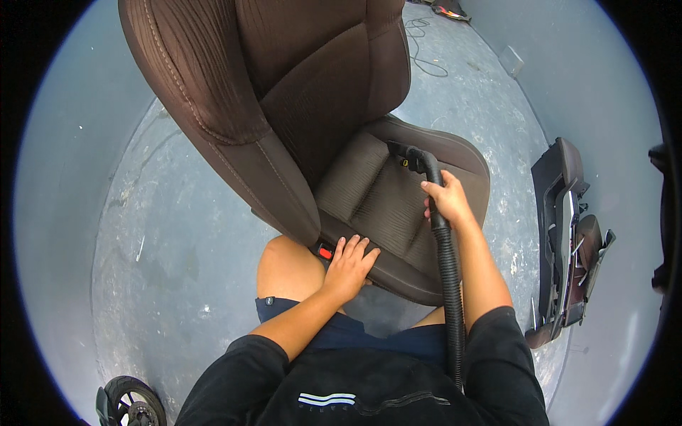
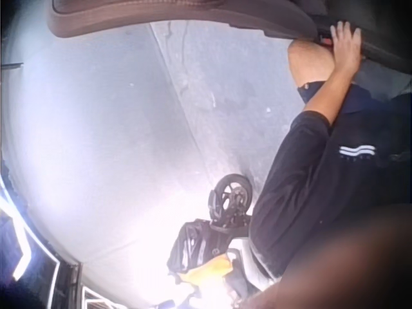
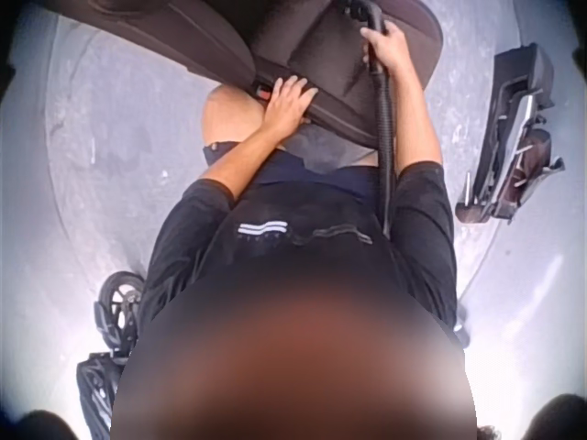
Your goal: The person uses a vacuum cleaner with a hose and nozzle to clean a brown car seat. They systematically vacuum the headrest, backrest, seat cushion, and side bolsters, moving the nozzle across the fabric surfaces.
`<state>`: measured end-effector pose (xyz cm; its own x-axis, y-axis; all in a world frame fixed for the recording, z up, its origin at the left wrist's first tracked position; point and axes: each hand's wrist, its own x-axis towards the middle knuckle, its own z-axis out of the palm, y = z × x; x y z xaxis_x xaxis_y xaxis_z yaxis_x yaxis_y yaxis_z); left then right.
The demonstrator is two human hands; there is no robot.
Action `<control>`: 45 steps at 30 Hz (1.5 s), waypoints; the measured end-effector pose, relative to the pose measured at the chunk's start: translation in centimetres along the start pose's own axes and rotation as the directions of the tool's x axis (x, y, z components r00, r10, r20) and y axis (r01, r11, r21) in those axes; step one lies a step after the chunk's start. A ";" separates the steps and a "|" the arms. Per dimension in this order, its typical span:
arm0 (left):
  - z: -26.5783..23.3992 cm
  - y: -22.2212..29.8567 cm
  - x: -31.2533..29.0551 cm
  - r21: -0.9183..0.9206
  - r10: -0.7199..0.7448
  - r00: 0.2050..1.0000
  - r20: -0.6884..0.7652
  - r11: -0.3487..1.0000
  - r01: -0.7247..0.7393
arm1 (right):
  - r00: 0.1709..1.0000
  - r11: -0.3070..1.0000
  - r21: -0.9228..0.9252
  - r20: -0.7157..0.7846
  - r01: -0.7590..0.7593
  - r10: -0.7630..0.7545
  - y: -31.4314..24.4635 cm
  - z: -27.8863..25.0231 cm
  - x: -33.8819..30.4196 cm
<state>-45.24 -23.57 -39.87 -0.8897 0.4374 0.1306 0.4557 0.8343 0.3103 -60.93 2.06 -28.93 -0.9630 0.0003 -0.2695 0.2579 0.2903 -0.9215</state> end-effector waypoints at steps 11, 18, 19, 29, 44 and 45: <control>0.2 0.0 0.0 -0.024 -0.019 1.000 0.020 1.000 0.019 | 0.947 0.889 -0.362 0.257 0.281 -0.195 -3.2 -1.3 5.3; 0.5 -0.2 0.2 0.056 0.001 1.000 -0.031 0.998 0.001 | 0.952 0.918 -0.321 0.269 0.232 -0.147 -1.5 -1.1 10.6; 0.5 -0.2 0.2 0.046 -0.012 1.000 -0.005 0.999 0.012 | 0.952 0.940 -0.272 0.278 0.207 -0.129 -1.6 -2.5 9.5; 0.7 0.1 0.2 0.052 -0.032 0.999 0.009 0.998 0.031 | 0.868 0.693 -0.523 0.299 0.496 -0.396 -1.5 -1.2 6.7; 0.7 0.0 0.6 0.192 -0.049 0.992 0.113 0.981 0.027 | 0.649 0.642 -0.387 0.724 0.663 -0.233 -2.0 4.7 -6.7; 0.6 0.1 0.5 0.150 -0.017 0.999 0.040 0.989 0.011 | 0.584 0.702 -0.250 0.761 0.667 -0.284 -1.0 3.1 -6.1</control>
<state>-45.58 -23.07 -40.35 -0.8956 0.4362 0.0873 0.4449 0.8799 0.1667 -55.04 -1.20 -27.26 -0.5761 -0.8102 -0.1085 -0.4804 0.4430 -0.7569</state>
